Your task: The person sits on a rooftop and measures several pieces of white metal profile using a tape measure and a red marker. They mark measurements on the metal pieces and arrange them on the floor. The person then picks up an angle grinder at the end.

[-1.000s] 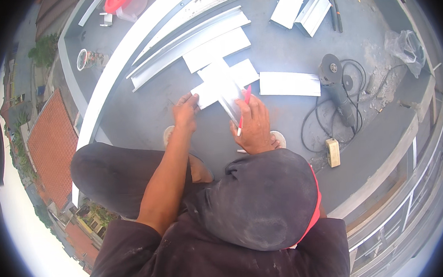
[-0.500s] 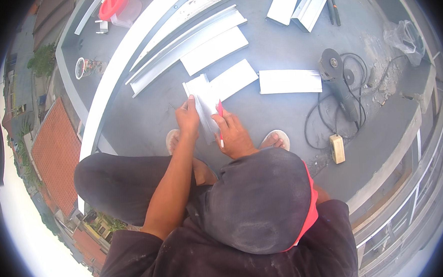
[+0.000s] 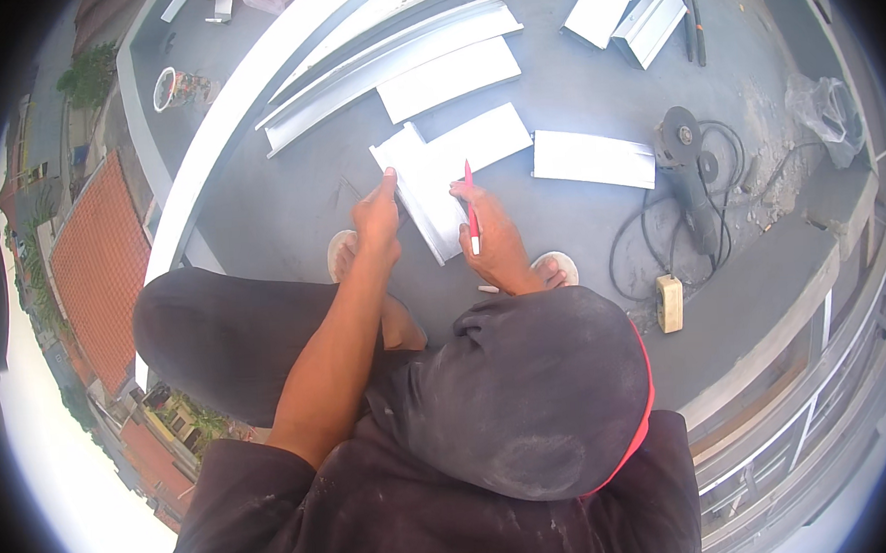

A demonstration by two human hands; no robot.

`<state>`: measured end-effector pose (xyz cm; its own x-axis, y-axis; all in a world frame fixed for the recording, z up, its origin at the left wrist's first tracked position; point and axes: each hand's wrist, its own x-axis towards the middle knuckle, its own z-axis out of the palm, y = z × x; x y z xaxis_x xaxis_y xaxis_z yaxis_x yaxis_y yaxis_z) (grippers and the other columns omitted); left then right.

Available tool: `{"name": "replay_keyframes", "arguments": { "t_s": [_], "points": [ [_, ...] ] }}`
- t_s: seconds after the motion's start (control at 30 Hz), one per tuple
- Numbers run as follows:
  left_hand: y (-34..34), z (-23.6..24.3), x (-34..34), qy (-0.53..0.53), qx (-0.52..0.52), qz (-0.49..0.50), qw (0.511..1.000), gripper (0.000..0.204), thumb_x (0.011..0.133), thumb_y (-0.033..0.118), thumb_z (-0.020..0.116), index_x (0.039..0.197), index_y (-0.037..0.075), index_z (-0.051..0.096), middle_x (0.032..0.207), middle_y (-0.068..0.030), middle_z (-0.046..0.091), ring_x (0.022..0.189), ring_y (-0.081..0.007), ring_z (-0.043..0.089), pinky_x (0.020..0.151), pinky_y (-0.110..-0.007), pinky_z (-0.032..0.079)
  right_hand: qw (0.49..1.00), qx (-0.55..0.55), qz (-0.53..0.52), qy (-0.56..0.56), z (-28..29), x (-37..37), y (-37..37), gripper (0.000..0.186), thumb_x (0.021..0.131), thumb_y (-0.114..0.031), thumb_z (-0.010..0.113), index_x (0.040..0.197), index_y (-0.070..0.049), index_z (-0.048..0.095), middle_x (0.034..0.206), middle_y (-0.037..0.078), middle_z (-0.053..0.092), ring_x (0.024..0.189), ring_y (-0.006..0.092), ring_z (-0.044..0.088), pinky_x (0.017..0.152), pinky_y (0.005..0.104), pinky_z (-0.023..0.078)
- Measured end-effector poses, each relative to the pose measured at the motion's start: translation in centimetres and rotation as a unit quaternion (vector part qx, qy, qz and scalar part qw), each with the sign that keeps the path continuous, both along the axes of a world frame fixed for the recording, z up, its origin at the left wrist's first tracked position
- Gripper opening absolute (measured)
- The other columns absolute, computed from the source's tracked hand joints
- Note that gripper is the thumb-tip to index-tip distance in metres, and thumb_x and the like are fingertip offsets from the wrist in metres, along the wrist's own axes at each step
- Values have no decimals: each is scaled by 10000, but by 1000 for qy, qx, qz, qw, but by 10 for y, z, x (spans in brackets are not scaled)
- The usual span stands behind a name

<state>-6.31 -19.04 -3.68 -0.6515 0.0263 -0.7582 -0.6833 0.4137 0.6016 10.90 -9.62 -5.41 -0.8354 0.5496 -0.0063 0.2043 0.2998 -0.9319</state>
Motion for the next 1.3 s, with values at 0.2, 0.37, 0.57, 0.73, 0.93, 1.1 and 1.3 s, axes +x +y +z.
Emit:
{"name": "replay_keyframes", "arguments": {
  "t_s": [0.2, 0.37, 0.57, 0.73, 0.93, 1.1, 1.3],
  "points": [
    [7, -4, 18, 76, 38, 77, 993, 504, 1091, 306, 621, 1350, -121, 692, 1269, -251, 766, 1193, -312, 746, 1036, -387, 561, 999, -34, 10, -32, -6, 9, 8, 607, 914, 71, 653, 1496, -38, 518, 1476, 181, 612, 1379, 344, 603, 1152, 435, 478],
    [3, -15, 33, 180, -77, -29, 980, 447, 1030, 220, 667, 1394, -38, 702, 1267, -310, 744, 1176, -418, 743, 1051, -445, 554, 994, -91, 19, -55, 0, 4, -4, 609, 955, 8, 678, 1533, -47, 495, 1524, 150, 550, 1370, 341, 591, 1089, 445, 528],
    [13, -5, 39, 143, -86, -28, 986, 441, 1016, 198, 688, 1402, -13, 704, 1210, -326, 747, 1136, -456, 740, 1038, -471, 558, 992, -119, 4, -50, -11, 14, 0, 630, 946, 2, 704, 1536, -64, 491, 1549, 129, 527, 1410, 349, 549, 1075, 448, 541],
    [15, -8, 40, 131, -73, 4, 989, 432, 1002, 187, 710, 1377, -26, 715, 1244, -310, 741, 1175, -434, 733, 1036, -446, 562, 986, -149, -11, -72, -1, 10, -3, 625, 948, -4, 691, 1534, -19, 474, 1519, 151, 532, 1425, 341, 554, 1160, 459, 475],
    [13, -7, 36, 118, -78, -19, 990, 430, 1009, 194, 716, 1400, 17, 714, 1198, -314, 750, 1105, -465, 742, 1007, -481, 570, 987, -135, -13, -86, 3, 6, -3, 622, 938, 29, 670, 1529, -4, 480, 1506, 157, 531, 1417, 329, 571, 1174, 448, 472],
    [9, -14, 39, 168, -91, -35, 981, 426, 1003, 187, 725, 1386, -1, 720, 1185, -307, 761, 1085, -462, 753, 996, -468, 577, 993, -103, -9, -59, -2, 8, -1, 577, 963, -43, 715, 1506, -17, 522, 1464, 154, 575, 1361, 302, 601, 1087, 422, 516],
    [6, -12, 34, 136, -30, -28, 990, 439, 1001, 166, 747, 1389, -36, 708, 1278, -299, 751, 1156, -372, 761, 1006, -408, 569, 992, -54, -102, -48, 10, -8, 37, 452, 1040, -226, 715, 1419, 10, 641, 1184, 154, 752, 1064, 217, 712, 936, 358, 542]
  ]
}}
